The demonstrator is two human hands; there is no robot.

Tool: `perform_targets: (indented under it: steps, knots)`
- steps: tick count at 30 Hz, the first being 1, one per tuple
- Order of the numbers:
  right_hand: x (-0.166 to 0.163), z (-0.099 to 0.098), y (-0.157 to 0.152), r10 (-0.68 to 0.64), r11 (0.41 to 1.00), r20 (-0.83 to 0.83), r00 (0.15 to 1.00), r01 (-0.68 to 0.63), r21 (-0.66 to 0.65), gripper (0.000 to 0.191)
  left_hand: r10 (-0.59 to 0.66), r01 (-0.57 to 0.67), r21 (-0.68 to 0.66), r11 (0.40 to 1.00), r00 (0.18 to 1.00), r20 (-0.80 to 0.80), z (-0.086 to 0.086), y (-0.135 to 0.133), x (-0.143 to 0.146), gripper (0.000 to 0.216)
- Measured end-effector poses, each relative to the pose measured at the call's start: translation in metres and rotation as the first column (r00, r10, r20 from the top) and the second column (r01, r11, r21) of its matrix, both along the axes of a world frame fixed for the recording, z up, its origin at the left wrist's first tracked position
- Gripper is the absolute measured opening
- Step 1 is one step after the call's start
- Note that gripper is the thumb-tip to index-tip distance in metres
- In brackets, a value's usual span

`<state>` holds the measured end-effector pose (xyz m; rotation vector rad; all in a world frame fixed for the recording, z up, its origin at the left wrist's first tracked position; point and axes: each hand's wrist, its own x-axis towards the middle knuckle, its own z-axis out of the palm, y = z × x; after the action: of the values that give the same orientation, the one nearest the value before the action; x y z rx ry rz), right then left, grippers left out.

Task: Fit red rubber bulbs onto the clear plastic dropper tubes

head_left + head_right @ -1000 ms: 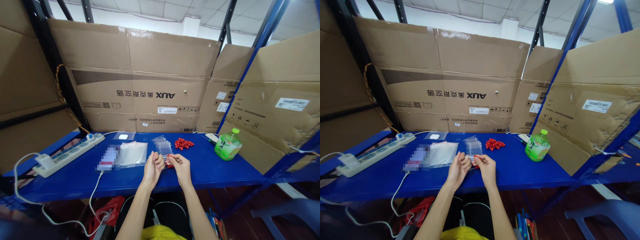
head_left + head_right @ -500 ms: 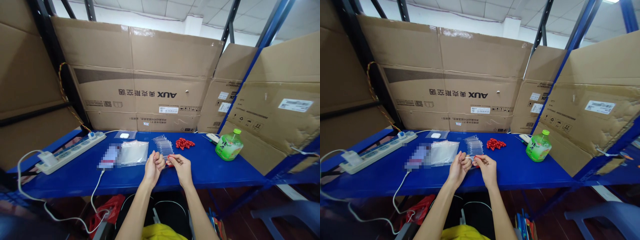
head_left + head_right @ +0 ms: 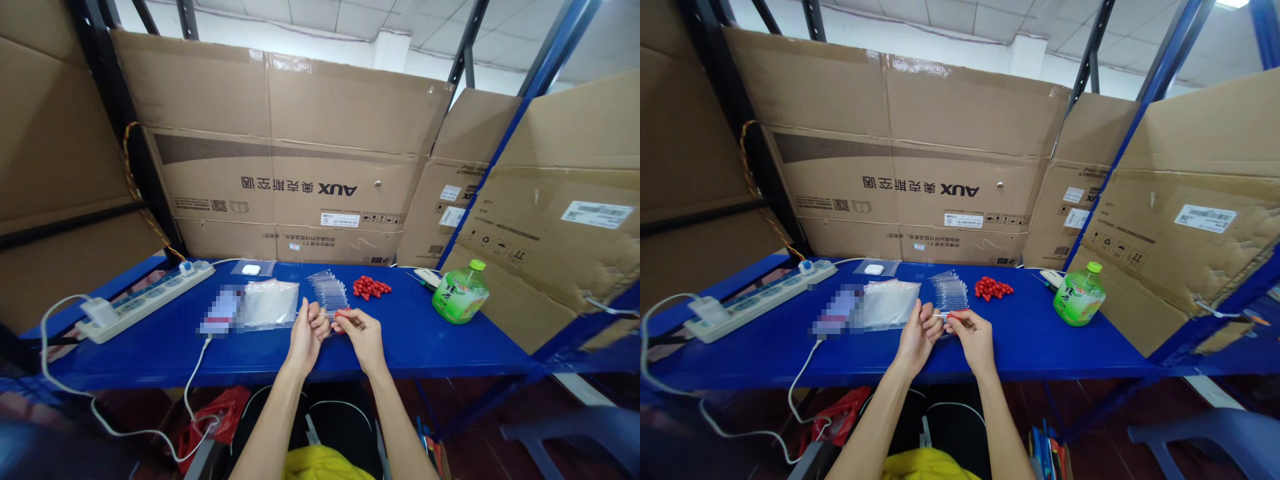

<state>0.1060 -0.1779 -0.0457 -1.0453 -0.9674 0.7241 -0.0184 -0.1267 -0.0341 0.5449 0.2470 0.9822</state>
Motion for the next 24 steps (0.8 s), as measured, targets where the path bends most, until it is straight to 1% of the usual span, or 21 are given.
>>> perform_targets:
  steps: [4, 9, 11, 15, 18, 24]
  knots:
    - [0.000, -0.003, 0.001, -0.055, 0.998, 0.034, 0.998, 0.054, 0.026, 0.027, 0.005, -0.005, 0.025, 1.000, 0.999, 0.033, 0.002, -0.001, -0.002, 0.046]
    - [-0.001, -0.003, 0.000, 0.007, 1.000, 0.105, 0.994, -0.008, 0.001, 0.024, 0.032, -0.030, -0.020, 0.999, 0.994, 0.104, 0.001, 0.002, -0.005, 0.038]
    - [-0.002, -0.002, -0.001, 0.047, 0.999, 0.122, 0.991, -0.046, -0.012, 0.027, 0.037, -0.033, -0.031, 0.999, 0.988, 0.150, 0.001, 0.003, -0.008, 0.036]
    - [-0.003, 0.002, -0.002, 0.089, 0.996, 0.103, 0.991, -0.088, -0.019, 0.033, 0.045, -0.041, -0.024, 0.999, 0.973, 0.224, 0.001, 0.004, -0.010, 0.035]
    - [-0.002, 0.004, -0.003, 0.084, 0.996, 0.070, 0.994, -0.083, -0.026, 0.035, 0.040, -0.037, -0.020, 0.999, 0.972, 0.230, 0.000, 0.004, -0.011, 0.036]
    - [-0.001, 0.003, -0.002, 0.083, 0.996, 0.025, 0.996, -0.082, -0.022, 0.032, 0.035, -0.029, -0.028, 0.999, 0.973, 0.229, 0.001, 0.003, -0.009, 0.036]
